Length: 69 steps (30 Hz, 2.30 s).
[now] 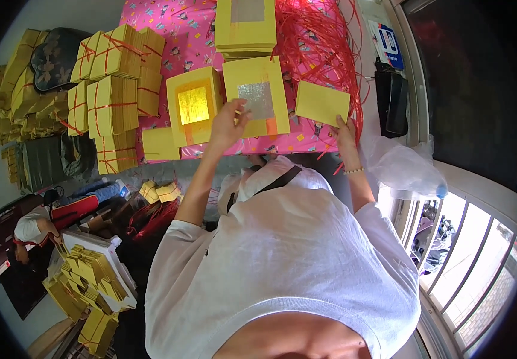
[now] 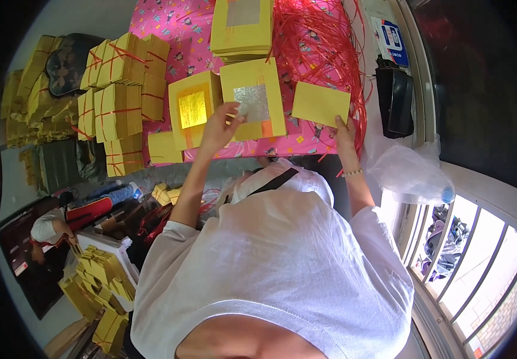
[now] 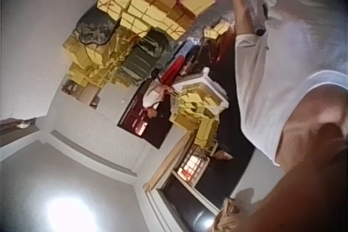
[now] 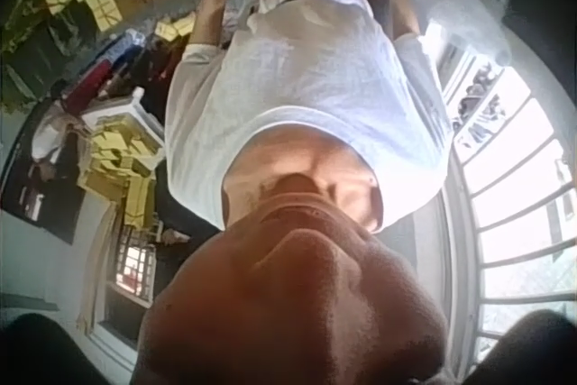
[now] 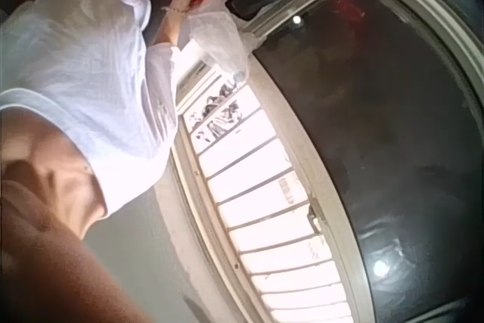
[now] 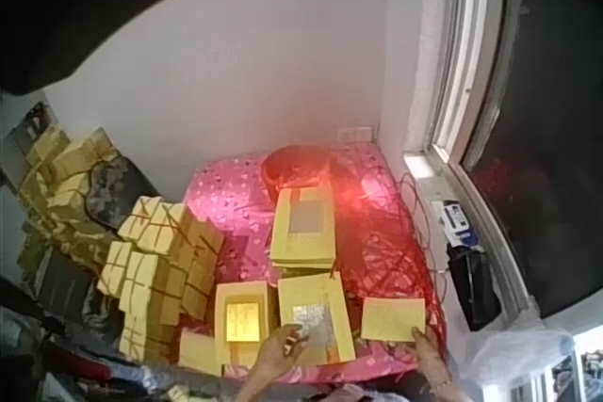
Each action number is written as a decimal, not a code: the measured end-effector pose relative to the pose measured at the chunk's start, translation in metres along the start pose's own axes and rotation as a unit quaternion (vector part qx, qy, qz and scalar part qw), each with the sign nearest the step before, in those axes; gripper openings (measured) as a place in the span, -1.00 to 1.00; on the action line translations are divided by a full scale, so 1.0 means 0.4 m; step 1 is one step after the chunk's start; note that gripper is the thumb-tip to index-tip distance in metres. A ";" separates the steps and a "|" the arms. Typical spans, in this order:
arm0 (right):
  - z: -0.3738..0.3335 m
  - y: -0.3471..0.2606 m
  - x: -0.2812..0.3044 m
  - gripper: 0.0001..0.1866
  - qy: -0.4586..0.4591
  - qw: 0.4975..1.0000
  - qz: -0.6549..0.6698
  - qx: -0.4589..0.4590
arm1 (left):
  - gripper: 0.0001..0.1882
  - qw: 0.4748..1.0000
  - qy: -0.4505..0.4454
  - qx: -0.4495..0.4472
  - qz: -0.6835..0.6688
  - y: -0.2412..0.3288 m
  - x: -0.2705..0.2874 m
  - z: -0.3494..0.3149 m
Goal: Tying stacks of yellow joss paper with red plastic string to form bundles.
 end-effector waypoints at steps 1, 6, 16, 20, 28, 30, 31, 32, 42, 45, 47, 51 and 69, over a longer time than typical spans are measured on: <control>0.019 0.023 0.013 -0.75 0.000 1.000 -0.001 -0.001 | -0.55 1.000 -0.024 -0.003 -0.002 0.002 -0.024 -0.010; 0.075 0.085 0.048 -0.63 0.066 0.964 -0.256 0.001 | -0.48 0.993 -0.038 -0.054 0.096 0.049 -0.082 -0.053; -0.100 -0.122 -0.135 -0.67 0.155 0.710 -0.571 0.380 | -0.50 0.975 -0.005 -0.132 0.178 0.041 -0.107 -0.053; -0.215 -0.137 -0.309 -0.70 -0.177 0.779 -0.455 0.393 | -0.56 0.979 -0.015 -0.126 0.158 0.026 -0.101 -0.048; -0.261 -0.107 -0.414 -0.71 -0.320 0.657 -0.530 0.430 | -0.74 0.987 -0.028 -0.126 0.095 0.013 -0.087 -0.040; -0.253 -0.104 -0.416 -0.76 -0.338 0.645 -0.548 0.412 | -0.79 0.989 -0.030 -0.129 0.062 0.003 -0.089 -0.037; -0.251 -0.104 -0.416 -0.76 -0.339 0.645 -0.548 0.412 | -0.81 0.992 -0.029 -0.113 0.039 -0.007 -0.089 -0.034; -0.249 -0.103 -0.414 -0.77 -0.339 0.648 -0.546 0.409 | -0.83 0.995 -0.028 -0.097 0.017 -0.014 -0.089 -0.032; -0.248 -0.109 -0.422 -0.86 -0.335 0.669 -0.532 0.397 | -0.82 0.997 -0.065 -0.042 -0.030 -0.050 -0.108 -0.020; -0.246 -0.109 -0.423 -0.87 -0.326 0.664 -0.526 0.420 | -0.82 0.997 -0.072 -0.033 -0.023 -0.048 -0.107 -0.018; -0.250 -0.111 -0.427 -0.87 -0.319 0.657 -0.528 0.434 | -0.81 0.997 -0.067 -0.040 -0.021 -0.045 -0.103 -0.016; -0.252 -0.112 -0.435 -0.86 -0.290 0.632 -0.556 0.456 | -0.81 0.997 -0.071 -0.029 -0.021 -0.040 -0.100 -0.013; -0.170 -0.158 -0.463 -0.13 -0.339 0.920 -0.126 0.152 | -0.61 0.988 -0.002 -0.029 -0.150 0.064 0.028 0.001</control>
Point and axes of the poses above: each hand's wrist, its own z-axis towards the middle knuckle, its own x-axis out of the back of the hand, y = z × x, the point moved 7 cm from there along z, towards the middle knuckle, and after that the axes turned 3 degrees about z, right-handed, at the moved point
